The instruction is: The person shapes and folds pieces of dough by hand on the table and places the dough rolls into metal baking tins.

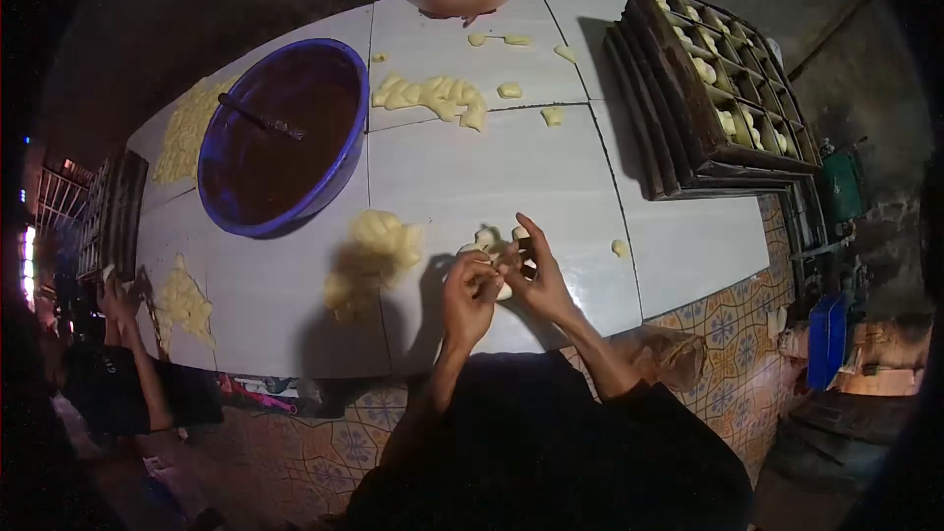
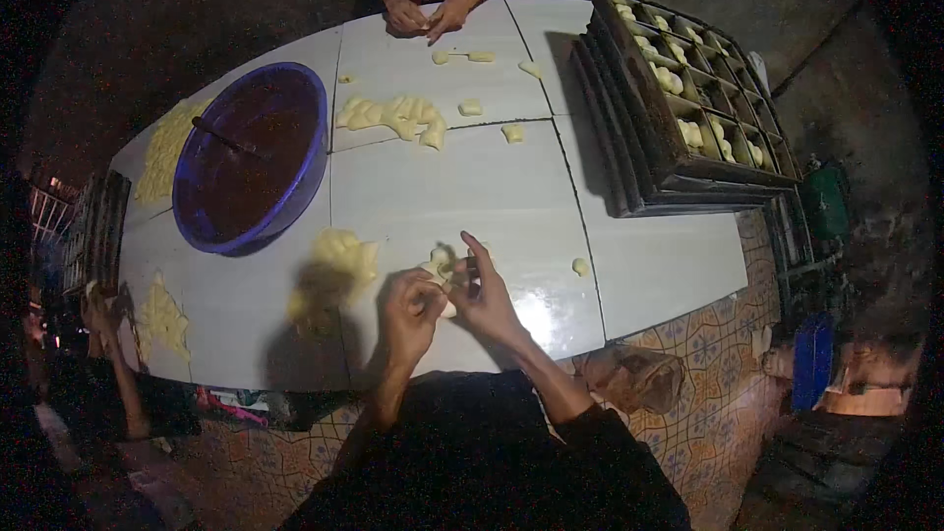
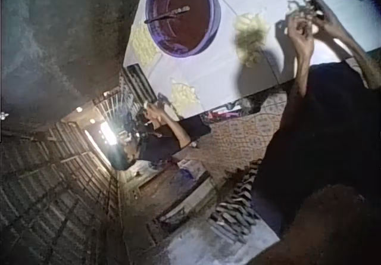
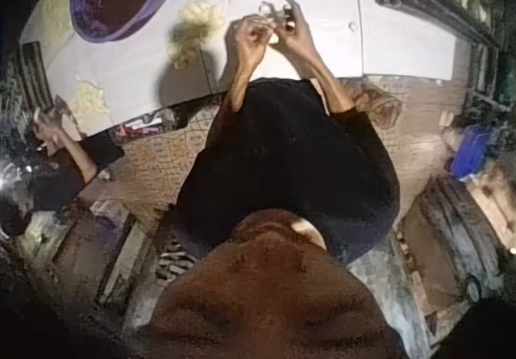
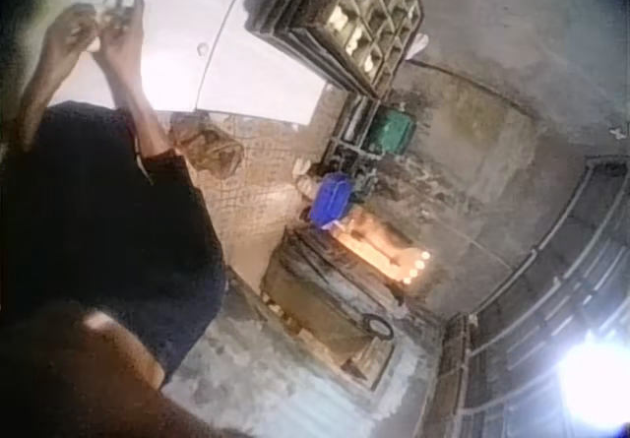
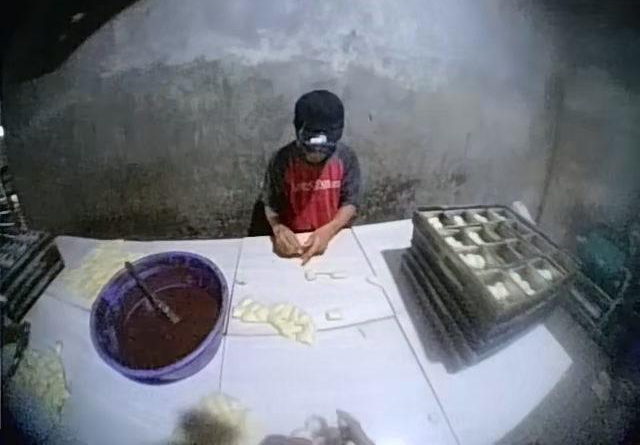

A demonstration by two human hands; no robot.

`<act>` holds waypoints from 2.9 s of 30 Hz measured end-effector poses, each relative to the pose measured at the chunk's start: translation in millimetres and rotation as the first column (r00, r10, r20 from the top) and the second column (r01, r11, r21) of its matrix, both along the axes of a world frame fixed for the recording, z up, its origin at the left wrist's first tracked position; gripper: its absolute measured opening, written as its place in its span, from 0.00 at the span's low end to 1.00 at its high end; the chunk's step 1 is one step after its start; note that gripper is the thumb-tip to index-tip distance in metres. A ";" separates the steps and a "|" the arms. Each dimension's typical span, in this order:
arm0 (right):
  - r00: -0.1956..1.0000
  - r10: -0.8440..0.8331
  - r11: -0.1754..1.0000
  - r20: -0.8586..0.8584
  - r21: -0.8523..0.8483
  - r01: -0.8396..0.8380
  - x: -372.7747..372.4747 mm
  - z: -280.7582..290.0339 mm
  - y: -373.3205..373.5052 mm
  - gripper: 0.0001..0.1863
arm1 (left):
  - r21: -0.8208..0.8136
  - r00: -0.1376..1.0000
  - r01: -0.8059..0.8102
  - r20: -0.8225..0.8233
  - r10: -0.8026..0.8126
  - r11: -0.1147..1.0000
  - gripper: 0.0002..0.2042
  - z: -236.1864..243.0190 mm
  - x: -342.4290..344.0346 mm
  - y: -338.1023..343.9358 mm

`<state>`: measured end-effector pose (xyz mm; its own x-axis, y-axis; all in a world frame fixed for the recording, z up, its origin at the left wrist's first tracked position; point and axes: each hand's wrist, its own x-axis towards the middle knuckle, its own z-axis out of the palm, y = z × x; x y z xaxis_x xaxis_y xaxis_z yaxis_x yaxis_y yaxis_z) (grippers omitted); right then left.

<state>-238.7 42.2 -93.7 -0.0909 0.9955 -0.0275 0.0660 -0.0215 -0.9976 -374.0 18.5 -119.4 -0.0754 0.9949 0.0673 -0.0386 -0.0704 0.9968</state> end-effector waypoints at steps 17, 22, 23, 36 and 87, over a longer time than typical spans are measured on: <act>0.950 0.176 0.974 0.258 0.094 -0.206 31.1 -86.2 130.6 0.20 | -0.190 0.956 -0.259 0.089 0.279 0.947 0.05 -14.4 -82.6 28.9; 0.732 0.273 0.909 0.625 0.083 -0.409 27.5 -81.1 115.9 0.19 | -0.062 0.974 -0.180 0.129 0.187 0.982 0.06 -38.3 -88.3 31.5; 0.731 0.269 0.910 0.628 0.084 -0.407 23.1 -76.0 103.3 0.19 | -0.074 0.977 -0.183 0.097 0.190 0.980 0.06 -40.0 -87.9 26.8; 0.662 -0.405 0.913 -0.631 -0.316 0.258 68.3 -67.9 88.4 0.14 | 0.034 0.966 -0.258 -0.015 0.259 0.966 0.04 -61.0 -8.8 38.4; 0.903 0.255 0.953 0.345 0.066 -0.295 49.4 -95.1 86.7 0.20 | 0.145 0.620 -0.581 -0.559 0.551 0.801 0.09 -115.9 15.8 -67.8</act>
